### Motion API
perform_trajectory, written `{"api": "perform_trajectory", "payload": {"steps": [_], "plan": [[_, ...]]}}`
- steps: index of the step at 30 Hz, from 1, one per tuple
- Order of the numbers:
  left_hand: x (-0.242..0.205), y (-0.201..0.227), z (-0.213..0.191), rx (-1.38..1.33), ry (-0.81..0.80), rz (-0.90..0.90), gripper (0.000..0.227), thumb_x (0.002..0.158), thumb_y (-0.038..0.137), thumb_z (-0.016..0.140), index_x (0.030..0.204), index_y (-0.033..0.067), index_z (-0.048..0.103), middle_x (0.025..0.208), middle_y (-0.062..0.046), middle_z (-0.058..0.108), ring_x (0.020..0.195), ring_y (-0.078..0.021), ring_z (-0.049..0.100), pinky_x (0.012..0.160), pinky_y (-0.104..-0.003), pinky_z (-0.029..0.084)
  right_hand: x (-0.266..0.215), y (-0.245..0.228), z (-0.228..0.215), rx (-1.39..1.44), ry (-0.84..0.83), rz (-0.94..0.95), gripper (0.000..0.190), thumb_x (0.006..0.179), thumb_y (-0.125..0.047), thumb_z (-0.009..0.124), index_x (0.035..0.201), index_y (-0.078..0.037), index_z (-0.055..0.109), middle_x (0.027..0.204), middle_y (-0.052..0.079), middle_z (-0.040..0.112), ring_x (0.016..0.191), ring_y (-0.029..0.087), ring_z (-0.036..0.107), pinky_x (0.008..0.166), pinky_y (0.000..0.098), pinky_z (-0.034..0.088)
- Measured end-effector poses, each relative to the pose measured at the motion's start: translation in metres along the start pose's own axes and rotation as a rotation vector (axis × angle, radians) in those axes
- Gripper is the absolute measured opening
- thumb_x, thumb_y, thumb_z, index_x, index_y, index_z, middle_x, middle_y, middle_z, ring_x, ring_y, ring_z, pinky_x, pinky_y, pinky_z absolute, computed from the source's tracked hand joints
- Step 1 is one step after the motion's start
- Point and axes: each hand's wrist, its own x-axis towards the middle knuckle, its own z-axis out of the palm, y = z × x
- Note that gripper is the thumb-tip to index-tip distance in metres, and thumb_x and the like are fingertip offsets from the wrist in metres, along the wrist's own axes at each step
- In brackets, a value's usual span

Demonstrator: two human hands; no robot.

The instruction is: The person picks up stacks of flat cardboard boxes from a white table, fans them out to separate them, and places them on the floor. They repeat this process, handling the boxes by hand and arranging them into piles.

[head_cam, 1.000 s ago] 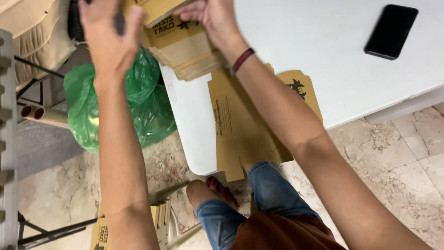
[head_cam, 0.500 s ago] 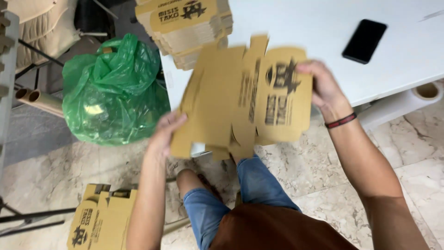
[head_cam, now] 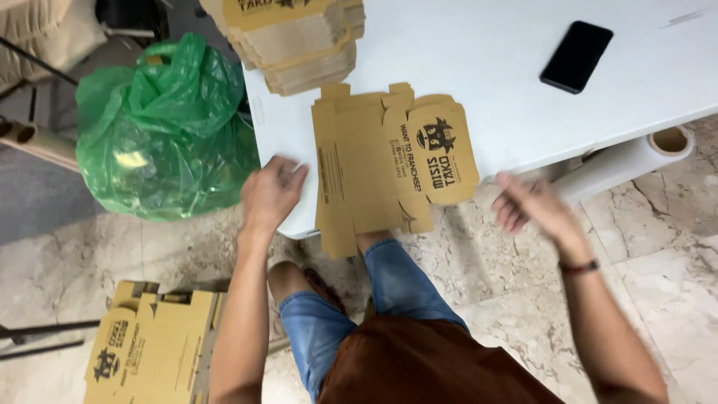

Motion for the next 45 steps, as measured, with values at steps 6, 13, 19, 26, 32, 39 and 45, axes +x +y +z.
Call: {"api": "perform_trajectory", "payload": {"steps": [6, 13, 19, 26, 32, 39, 45], "plan": [[0.121, 0.069, 0.081, 0.007, -0.052, 0.592, 0.055, 0.104, 0.052, 0.052, 0.140, 0.0111, 0.061, 0.138, -0.015, 0.064, 0.128, -0.0384, 0.059, 0.108, -0.054, 0.046, -0.051, 0.038, 0.136, 0.563, -0.497, -0.042, 0.086, 0.094, -0.058, 0.052, 0.148, 0.009, 0.049, 0.147, 0.034, 0.054, 0.132, 0.052, 0.055, 0.099, 0.0627, 0.051], [0.151, 0.091, 0.109, 0.444, -0.199, 0.629, 0.083, 0.103, 0.074, 0.028, 0.140, 0.0068, 0.060, 0.133, -0.018, 0.063, 0.124, -0.0377, 0.061, 0.103, -0.052, 0.048, -0.028, 0.036, 0.241, 1.200, -0.465, -0.172, 0.058, 0.105, -0.042, 0.053, 0.147, -0.003, 0.051, 0.153, 0.023, 0.048, 0.137, 0.049, 0.047, 0.108, 0.0701, 0.043], [0.105, 0.105, 0.025, 0.188, -0.541, 0.219, 0.090, 0.076, 0.088, 0.052, 0.116, 0.0112, 0.077, 0.113, -0.018, 0.075, 0.110, -0.0387, 0.070, 0.088, -0.050, 0.056, -0.060, -0.022, 0.211, 1.221, 0.115, 0.306, 0.068, 0.086, -0.038, 0.080, 0.146, -0.015, 0.056, 0.140, 0.012, 0.066, 0.122, 0.034, 0.065, 0.107, 0.0468, 0.052], [0.091, 0.032, -0.004, -0.411, -0.747, 0.194, 0.069, 0.070, 0.025, 0.093, 0.121, -0.0056, 0.058, 0.087, -0.002, 0.057, 0.076, -0.0187, 0.058, 0.060, -0.030, 0.050, -0.068, -0.103, 0.102, 0.415, 0.094, 0.032, 0.105, 0.068, -0.067, 0.085, 0.150, -0.011, 0.050, 0.141, 0.025, 0.059, 0.131, 0.042, 0.058, 0.112, 0.0573, 0.048], [0.036, -0.009, 0.008, -0.987, -0.029, 0.372, 0.052, 0.070, 0.002, 0.095, 0.111, 0.0068, 0.064, 0.084, 0.003, 0.064, 0.079, -0.0055, 0.063, 0.073, -0.015, 0.051, -0.012, -0.141, 0.036, 0.154, -0.109, -0.896, 0.043, 0.084, -0.017, 0.086, 0.121, -0.001, 0.072, 0.113, 0.022, 0.075, 0.098, 0.033, 0.072, 0.090, 0.0532, 0.058], [0.021, -0.028, 0.064, -1.012, 0.172, 0.273, 0.071, 0.077, 0.010, 0.093, 0.137, 0.0058, 0.055, 0.127, -0.015, 0.069, 0.119, -0.0254, 0.066, 0.104, -0.040, 0.053, 0.075, -0.092, 0.076, 0.410, -0.099, -0.642, 0.055, 0.077, -0.012, 0.090, 0.123, 0.002, 0.063, 0.107, 0.016, 0.070, 0.090, 0.024, 0.067, 0.074, 0.0392, 0.055], [-0.006, 0.025, 0.043, -1.014, 0.171, 0.125, 0.101, 0.082, 0.034, 0.088, 0.157, 0.0032, 0.029, 0.159, -0.018, 0.039, 0.151, -0.0309, 0.031, 0.128, -0.047, 0.021, 0.081, -0.066, 0.095, 0.477, 0.115, -0.602, 0.056, 0.087, -0.038, 0.088, 0.126, -0.008, 0.062, 0.107, 0.006, 0.070, 0.096, 0.015, 0.067, 0.084, 0.0346, 0.057]]}}
